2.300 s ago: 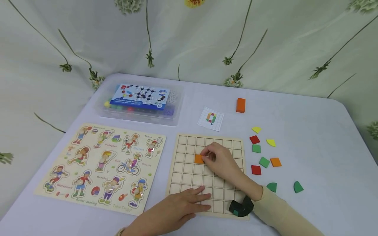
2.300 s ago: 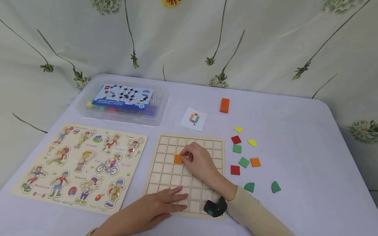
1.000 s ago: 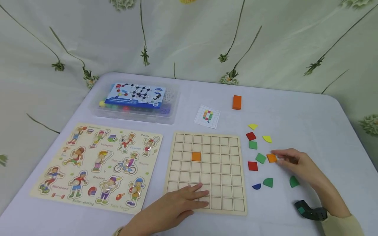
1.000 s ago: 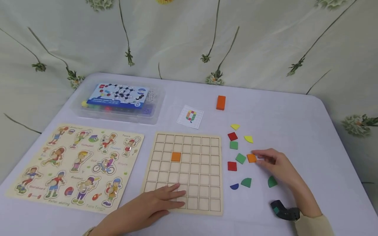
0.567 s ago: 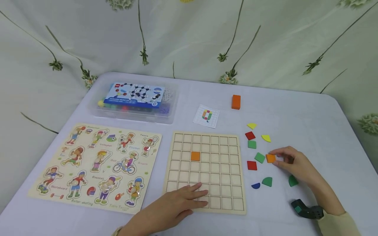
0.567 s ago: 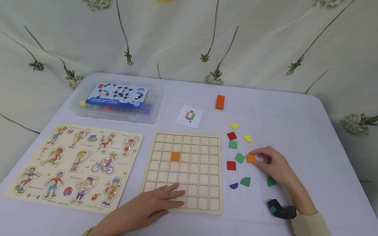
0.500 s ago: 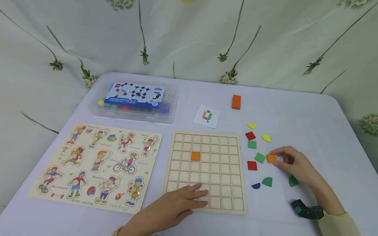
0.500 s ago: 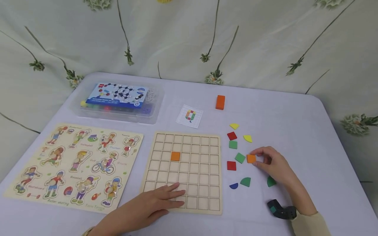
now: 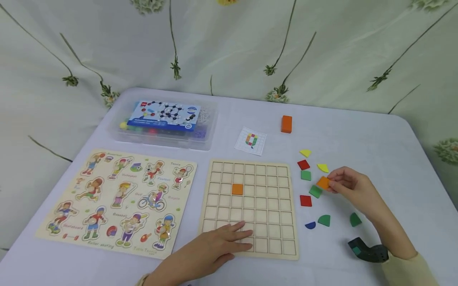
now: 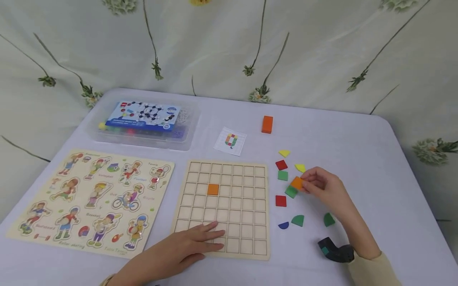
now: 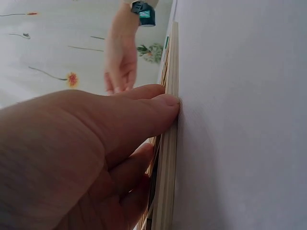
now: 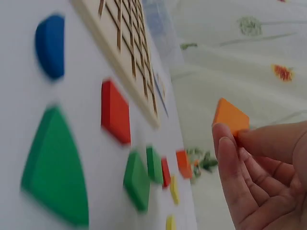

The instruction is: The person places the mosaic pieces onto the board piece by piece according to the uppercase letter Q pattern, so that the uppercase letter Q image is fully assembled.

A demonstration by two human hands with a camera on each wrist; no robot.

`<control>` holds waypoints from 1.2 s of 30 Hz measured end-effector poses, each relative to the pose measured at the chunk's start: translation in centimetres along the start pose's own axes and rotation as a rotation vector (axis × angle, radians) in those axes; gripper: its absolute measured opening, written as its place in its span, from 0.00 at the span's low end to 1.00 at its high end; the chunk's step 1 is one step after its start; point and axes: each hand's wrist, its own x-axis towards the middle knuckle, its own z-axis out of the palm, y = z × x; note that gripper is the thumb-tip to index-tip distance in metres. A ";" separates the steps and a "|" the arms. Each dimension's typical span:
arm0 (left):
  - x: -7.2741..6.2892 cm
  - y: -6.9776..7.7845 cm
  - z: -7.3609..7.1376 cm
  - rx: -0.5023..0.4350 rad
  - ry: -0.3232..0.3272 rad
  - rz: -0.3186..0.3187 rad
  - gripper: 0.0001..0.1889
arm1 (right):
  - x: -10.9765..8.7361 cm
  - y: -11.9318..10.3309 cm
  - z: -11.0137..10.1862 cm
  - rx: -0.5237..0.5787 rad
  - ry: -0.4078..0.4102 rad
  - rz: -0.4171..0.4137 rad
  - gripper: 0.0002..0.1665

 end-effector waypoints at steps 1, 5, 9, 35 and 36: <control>0.0 0.0 0.1 0.000 -0.001 0.002 0.25 | 0.3 -0.9 0.6 0.043 0.002 -0.003 0.10; 0.1 -0.2 0.2 -0.012 -0.013 -0.005 0.26 | 1.5 -4.2 3.8 0.238 -0.036 -0.017 0.10; 0.2 -0.2 0.3 -0.022 -0.022 -0.013 0.25 | 2.6 -6.6 7.9 0.388 -0.142 -0.021 0.08; 0.3 0.0 -0.2 0.047 -0.052 -0.015 0.24 | 2.9 -7.5 14.8 0.084 -0.235 -0.243 0.04; 0.2 0.0 -0.2 0.047 -0.051 -0.016 0.24 | 2.9 -7.6 14.9 0.076 -0.235 -0.249 0.04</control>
